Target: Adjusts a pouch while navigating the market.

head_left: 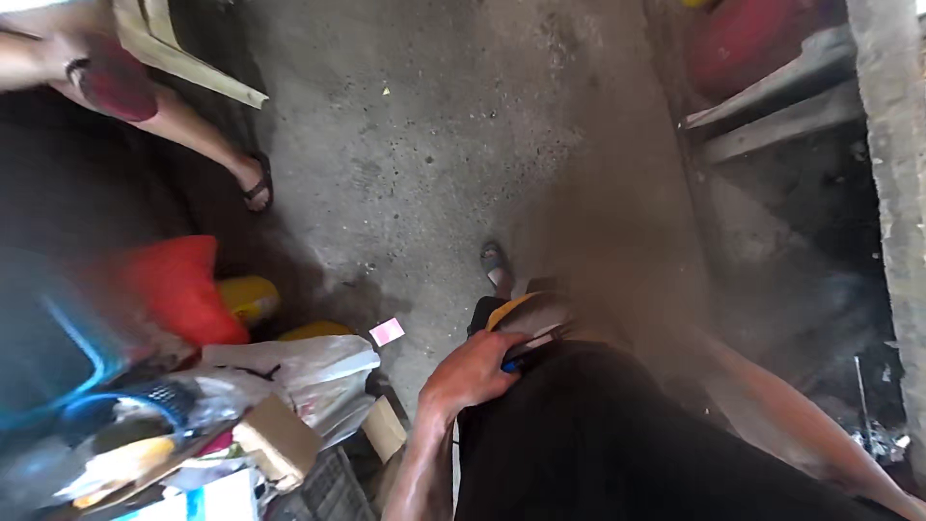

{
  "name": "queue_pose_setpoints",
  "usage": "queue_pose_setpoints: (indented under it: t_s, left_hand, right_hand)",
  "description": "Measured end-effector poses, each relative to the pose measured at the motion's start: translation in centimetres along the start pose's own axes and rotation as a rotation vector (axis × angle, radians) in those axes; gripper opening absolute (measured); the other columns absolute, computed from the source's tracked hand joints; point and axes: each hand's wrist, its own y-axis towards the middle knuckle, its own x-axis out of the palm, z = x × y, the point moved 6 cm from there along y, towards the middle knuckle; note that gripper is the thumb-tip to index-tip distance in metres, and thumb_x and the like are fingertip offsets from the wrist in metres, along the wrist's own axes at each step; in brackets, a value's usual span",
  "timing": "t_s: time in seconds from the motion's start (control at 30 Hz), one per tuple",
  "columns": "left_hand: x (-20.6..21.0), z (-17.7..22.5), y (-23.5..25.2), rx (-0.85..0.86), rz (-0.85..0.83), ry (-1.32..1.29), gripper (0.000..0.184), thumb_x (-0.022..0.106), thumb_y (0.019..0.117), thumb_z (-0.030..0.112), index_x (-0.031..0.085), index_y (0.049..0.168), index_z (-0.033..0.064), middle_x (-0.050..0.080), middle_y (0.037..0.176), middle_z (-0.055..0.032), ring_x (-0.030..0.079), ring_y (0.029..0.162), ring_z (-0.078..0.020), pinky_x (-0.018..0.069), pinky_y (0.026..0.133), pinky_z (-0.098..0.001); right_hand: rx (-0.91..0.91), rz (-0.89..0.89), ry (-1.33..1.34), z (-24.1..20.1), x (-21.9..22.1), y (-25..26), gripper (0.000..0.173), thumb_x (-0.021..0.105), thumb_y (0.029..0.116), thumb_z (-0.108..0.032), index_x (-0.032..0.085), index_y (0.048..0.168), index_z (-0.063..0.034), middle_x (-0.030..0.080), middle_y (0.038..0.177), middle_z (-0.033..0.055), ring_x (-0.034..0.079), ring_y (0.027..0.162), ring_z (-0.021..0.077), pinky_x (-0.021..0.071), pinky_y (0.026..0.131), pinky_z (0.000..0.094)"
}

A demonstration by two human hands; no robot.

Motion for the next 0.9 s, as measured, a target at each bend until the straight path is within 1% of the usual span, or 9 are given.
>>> queue_pose_setpoints:
  t_s: [0.1, 0.2, 0.3, 0.37, 0.43, 0.5, 0.6, 0.73, 0.9]
  left_hand:
    - [-5.7, -0.1, 1.4, 0.010, -0.018, 0.022, 0.038, 0.069, 0.0880, 0.016, 0.069, 0.126, 0.0140, 0.074, 0.105, -0.0107, 0.070, 0.097, -0.0271, 0.0551, 0.087, -0.0535]
    - [-11.2, -0.6, 3.6, -0.003, -0.042, 0.021, 0.039, 0.069, 0.0885, 0.016, 0.069, 0.128, 0.0147, 0.074, 0.106, -0.0105, 0.071, 0.098, -0.0265, 0.0549, 0.088, -0.0530]
    - [-16.7, -1.0, 6.3, -0.005, -0.063, 0.024, 0.039, 0.069, 0.0877, 0.017, 0.068, 0.127, 0.0142, 0.073, 0.104, -0.0113, 0.070, 0.095, -0.0271, 0.0544, 0.086, -0.0534]
    - [-20.9, -1.4, 8.4, -0.027, -0.058, 0.028, 0.040, 0.070, 0.0876, 0.017, 0.068, 0.127, 0.0143, 0.073, 0.103, -0.0112, 0.070, 0.094, -0.0267, 0.0546, 0.085, -0.0533]
    - [-25.4, -1.5, 10.4, -0.072, -0.050, 0.024, 0.040, 0.070, 0.0879, 0.018, 0.068, 0.128, 0.0132, 0.073, 0.104, -0.0122, 0.070, 0.096, -0.0276, 0.0545, 0.087, -0.0542]
    - [-30.6, -1.2, 12.1, -0.119, -0.029, 0.006, 0.040, 0.071, 0.0877, 0.017, 0.068, 0.127, 0.0111, 0.073, 0.103, -0.0128, 0.070, 0.095, -0.0274, 0.0545, 0.086, -0.0538]
    - [-38.2, 0.6, 14.0, -0.156, 0.001, -0.019, 0.036, 0.071, 0.0873, 0.017, 0.069, 0.122, 0.0074, 0.071, 0.099, -0.0136, 0.069, 0.090, -0.0272, 0.0545, 0.082, -0.0525]
    - [-46.7, 1.4, 17.8, -0.164, 0.020, 0.017, 0.039, 0.071, 0.0873, 0.018, 0.068, 0.124, 0.0069, 0.071, 0.100, -0.0156, 0.069, 0.091, -0.0300, 0.0542, 0.083, -0.0550]
    - [-56.0, 1.8, 20.9, -0.173, 0.083, -0.028, 0.038, 0.072, 0.0877, 0.019, 0.068, 0.123, 0.0065, 0.071, 0.102, -0.0172, 0.069, 0.094, -0.0325, 0.0538, 0.085, -0.0568]
  right_hand:
    - [-0.011, 0.052, 0.347, -2.4, -3.0, 3.4, 0.029, 0.059, 0.1014, -0.013, 0.063, 0.125, 0.0041, 0.073, 0.110, 0.0100, 0.073, 0.093, 0.0188, 0.0614, 0.086, 0.0363]
    - [-0.118, -0.018, 0.673, -4.8, -5.7, 8.3, 0.039, 0.067, 0.0923, -0.040, 0.067, 0.115, -0.0082, 0.074, 0.102, 0.0060, 0.072, 0.083, 0.0174, 0.0609, 0.074, 0.0333]
    - [-0.134, -0.094, 0.714, -7.2, -7.8, 14.7, 0.049, 0.050, 0.0957, -0.063, 0.069, 0.093, -0.0186, 0.071, 0.094, 0.0007, 0.065, 0.070, 0.0097, 0.0533, 0.057, 0.0244]
    - [-0.069, -0.088, 0.523, -8.9, -9.4, 19.9, 0.037, 0.045, 0.1033, -0.042, 0.063, 0.088, -0.0132, 0.063, 0.077, -0.0029, 0.056, 0.059, 0.0056, 0.0471, 0.052, 0.0223]
    - [-0.089, -0.156, 0.087, -11.7, -10.7, 25.1, 0.032, 0.052, 0.1059, -0.030, 0.065, 0.099, -0.0017, 0.058, 0.078, 0.0038, 0.054, 0.064, 0.0099, 0.0481, 0.061, 0.0281]
    - [-0.158, -0.316, -0.379, -15.3, -11.8, 30.2, 0.034, 0.055, 0.1057, -0.030, 0.070, 0.109, 0.0000, 0.069, 0.096, 0.0179, 0.067, 0.091, 0.0298, 0.0535, 0.086, 0.0519]
    - [-0.149, -0.448, -0.847, -20.5, -13.1, 36.0, 0.023, 0.058, 0.1023, -0.019, 0.072, 0.110, -0.0021, 0.070, 0.109, 0.0253, 0.067, 0.105, 0.0481, 0.0501, 0.087, 0.0717]
    - [-0.196, -0.548, -1.128, -25.2, -15.8, 44.1, 0.019, 0.057, 0.0992, -0.006, 0.071, 0.108, 0.0038, 0.063, 0.125, 0.0284, 0.064, 0.107, 0.0511, 0.0521, 0.085, 0.0692]
    - [-0.128, -0.649, -1.210, -29.3, -19.5, 51.9, 0.023, 0.055, 0.0997, -0.001, 0.069, 0.116, 0.0050, 0.059, 0.133, 0.0308, 0.061, 0.114, 0.0522, 0.0503, 0.092, 0.0682]
